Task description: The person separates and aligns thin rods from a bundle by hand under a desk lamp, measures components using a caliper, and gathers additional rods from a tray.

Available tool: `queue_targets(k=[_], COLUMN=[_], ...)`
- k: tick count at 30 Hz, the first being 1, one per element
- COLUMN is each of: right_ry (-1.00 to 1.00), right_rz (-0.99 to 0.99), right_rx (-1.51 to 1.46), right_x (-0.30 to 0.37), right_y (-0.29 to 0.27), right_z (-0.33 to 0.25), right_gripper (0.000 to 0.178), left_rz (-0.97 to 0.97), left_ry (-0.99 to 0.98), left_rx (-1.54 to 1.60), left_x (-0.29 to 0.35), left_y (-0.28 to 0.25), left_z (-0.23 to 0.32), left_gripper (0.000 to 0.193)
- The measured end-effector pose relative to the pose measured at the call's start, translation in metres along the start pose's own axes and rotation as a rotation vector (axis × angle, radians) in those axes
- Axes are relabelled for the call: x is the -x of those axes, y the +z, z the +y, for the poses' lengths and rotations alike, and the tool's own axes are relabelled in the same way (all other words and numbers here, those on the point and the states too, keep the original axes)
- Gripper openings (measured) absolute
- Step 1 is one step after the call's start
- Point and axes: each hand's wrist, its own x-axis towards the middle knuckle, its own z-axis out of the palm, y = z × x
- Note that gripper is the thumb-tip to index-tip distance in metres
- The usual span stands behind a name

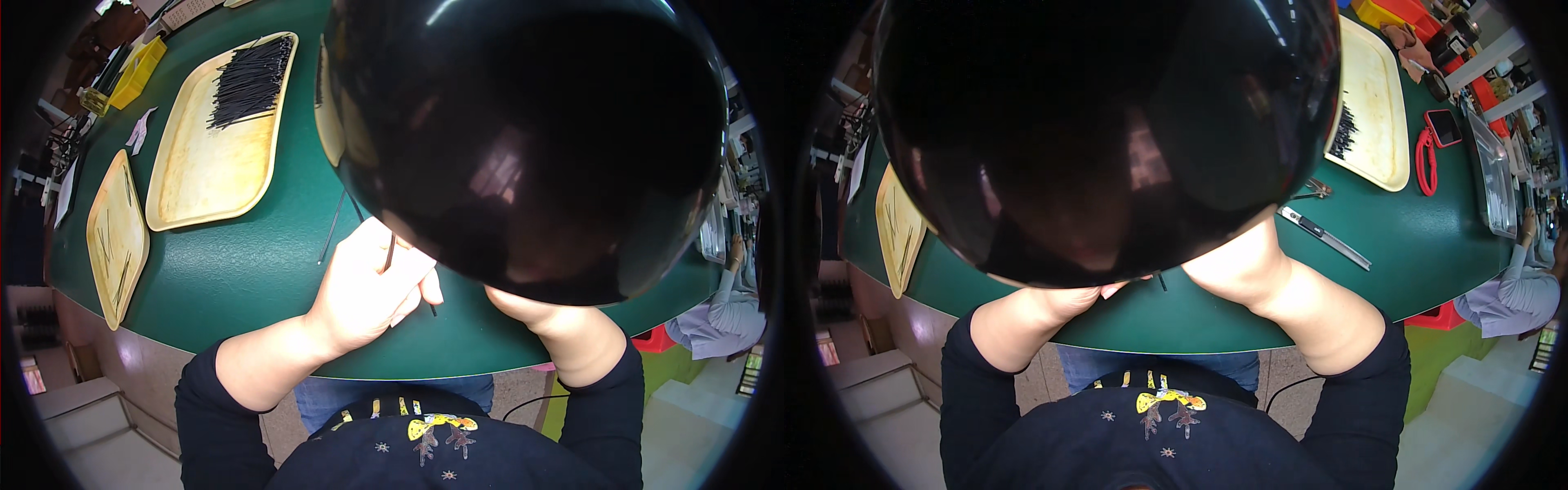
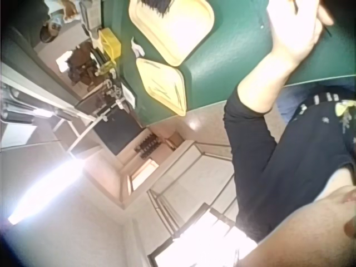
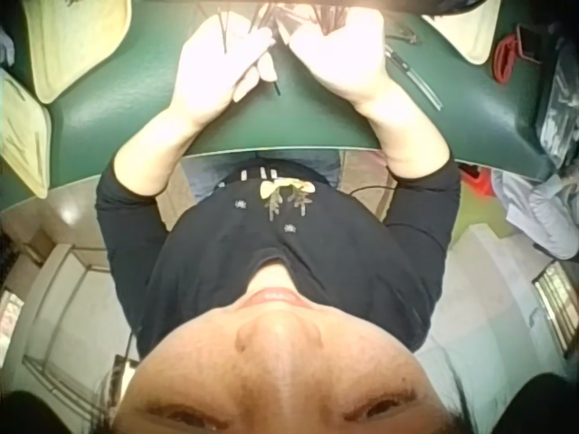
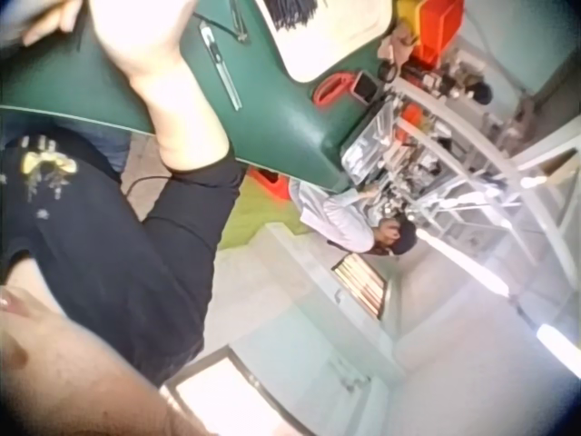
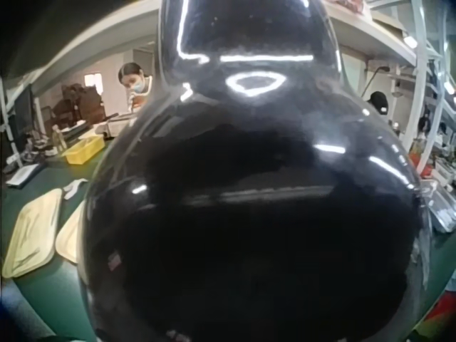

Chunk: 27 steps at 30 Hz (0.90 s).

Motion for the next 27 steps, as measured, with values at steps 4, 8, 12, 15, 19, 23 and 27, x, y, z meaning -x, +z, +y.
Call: queue_targets(k=[4, 8, 12, 15, 19, 23, 27], right_ry=[-0.166, -0.085, 0.064, 0.149, -0.175, 0.075, 0.313], right_rz=[0.021, -0.033, -0.164, -0.031, -0.039, -0.145, 0.073], right_rx=[0.159, 0.057, -0.196, -0.264, 0.164, -0.080, -0.077], right_x=[-0.008, -0.008, -0.007, 0.002, -0.006, -0.002, 0.001], right_y=[-0.001, 0.001, -0.001, 0.005, -0.009, -0.009, -0.006], right_z=[-0.007, -0.009, -0.009, 0.001, -0.001, 0.004, -0.007], right_gripper=[0.029, 0.027, 0.024, 0.022, 0.025, 0.030, 0.028], left_rz=[0.010, 0.028, 0.025, 0.037, 0.048, 0.034, 0.006], left_ry=[0.029, -0.013, -0.065, -0.110, -0.003, -0.052, -0.122], left_rx=[0.041, -0.037, -0.091, -0.038, 0.009, 0.047, 0.129], left_x=[0.000, -0.001, -0.002, 0.000, 0.000, 0.000, -0.001], left_y=[0.001, 0.001, 0.008, 0.009, 0.001, 0.001, 0.003], left_z=[0.002, 0.002, 0.006, 0.005, 0.003, 0.003, 0.009], left_gripper=[0.010, 0.009, 0.009, 0.009, 0.011, 0.013, 0.012])
